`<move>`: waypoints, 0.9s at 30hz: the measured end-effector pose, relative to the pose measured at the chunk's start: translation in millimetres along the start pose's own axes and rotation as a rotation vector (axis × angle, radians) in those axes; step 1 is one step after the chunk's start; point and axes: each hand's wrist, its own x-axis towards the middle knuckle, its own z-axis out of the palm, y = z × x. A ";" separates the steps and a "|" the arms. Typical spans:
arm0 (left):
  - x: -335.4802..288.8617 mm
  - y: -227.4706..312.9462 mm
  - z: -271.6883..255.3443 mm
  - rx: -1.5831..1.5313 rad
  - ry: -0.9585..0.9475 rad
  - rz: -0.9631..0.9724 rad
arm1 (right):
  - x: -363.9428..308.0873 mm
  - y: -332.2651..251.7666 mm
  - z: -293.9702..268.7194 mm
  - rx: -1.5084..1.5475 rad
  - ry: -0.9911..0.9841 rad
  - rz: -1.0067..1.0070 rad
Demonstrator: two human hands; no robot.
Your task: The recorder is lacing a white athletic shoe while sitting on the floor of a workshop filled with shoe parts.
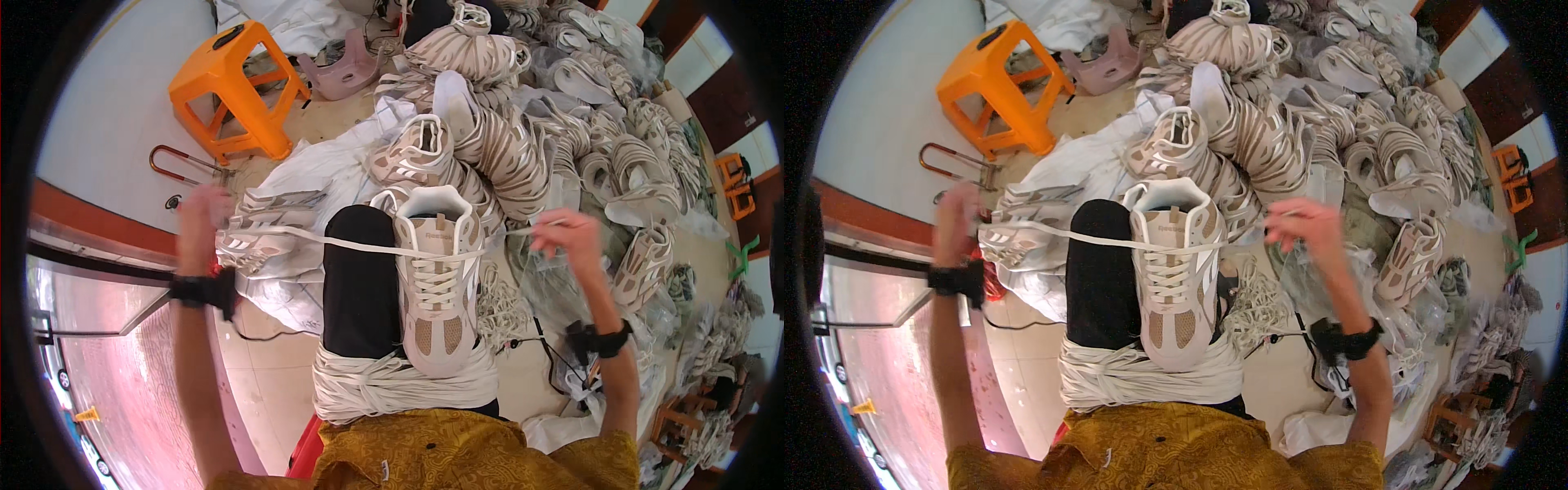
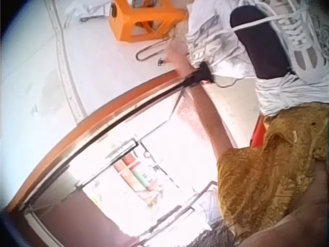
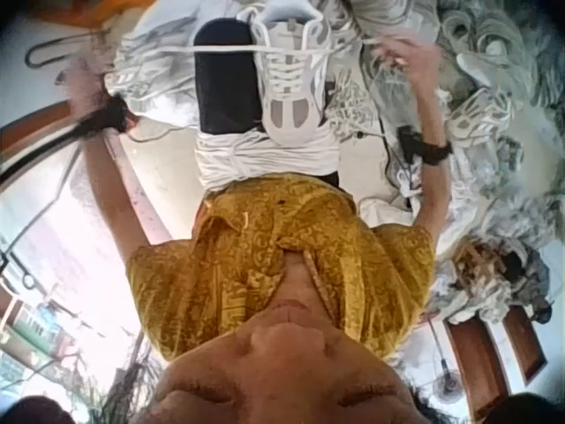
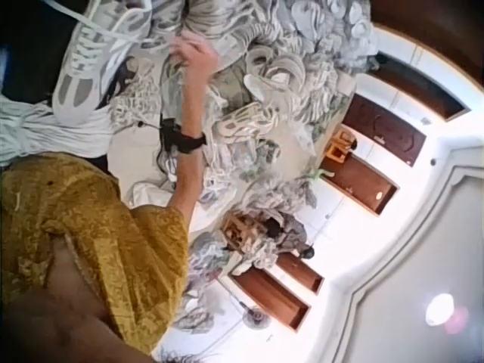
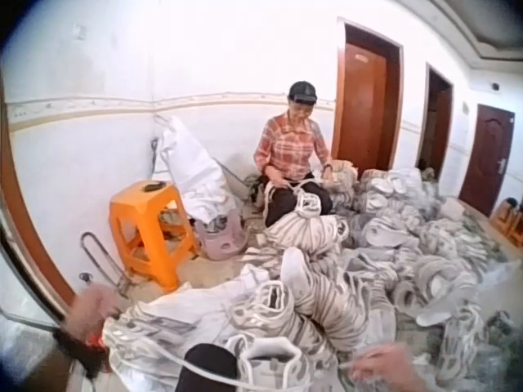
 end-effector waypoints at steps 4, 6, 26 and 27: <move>-33.7 157.1 125.5 -0.063 -0.154 -0.109 | 1.9 -7.7 77.7 -0.067 -0.238 -0.141; -51.0 176.6 150.7 0.028 -0.122 0.183 | 8.6 -4.7 99.5 -0.722 -0.169 -0.921; -70.9 188.5 187.6 0.544 -0.238 0.648 | -2.7 13.1 111.2 -0.468 -0.285 -0.865; -69.5 189.9 185.9 0.598 -0.241 0.756 | -2.7 12.8 107.7 -0.308 -0.316 -0.860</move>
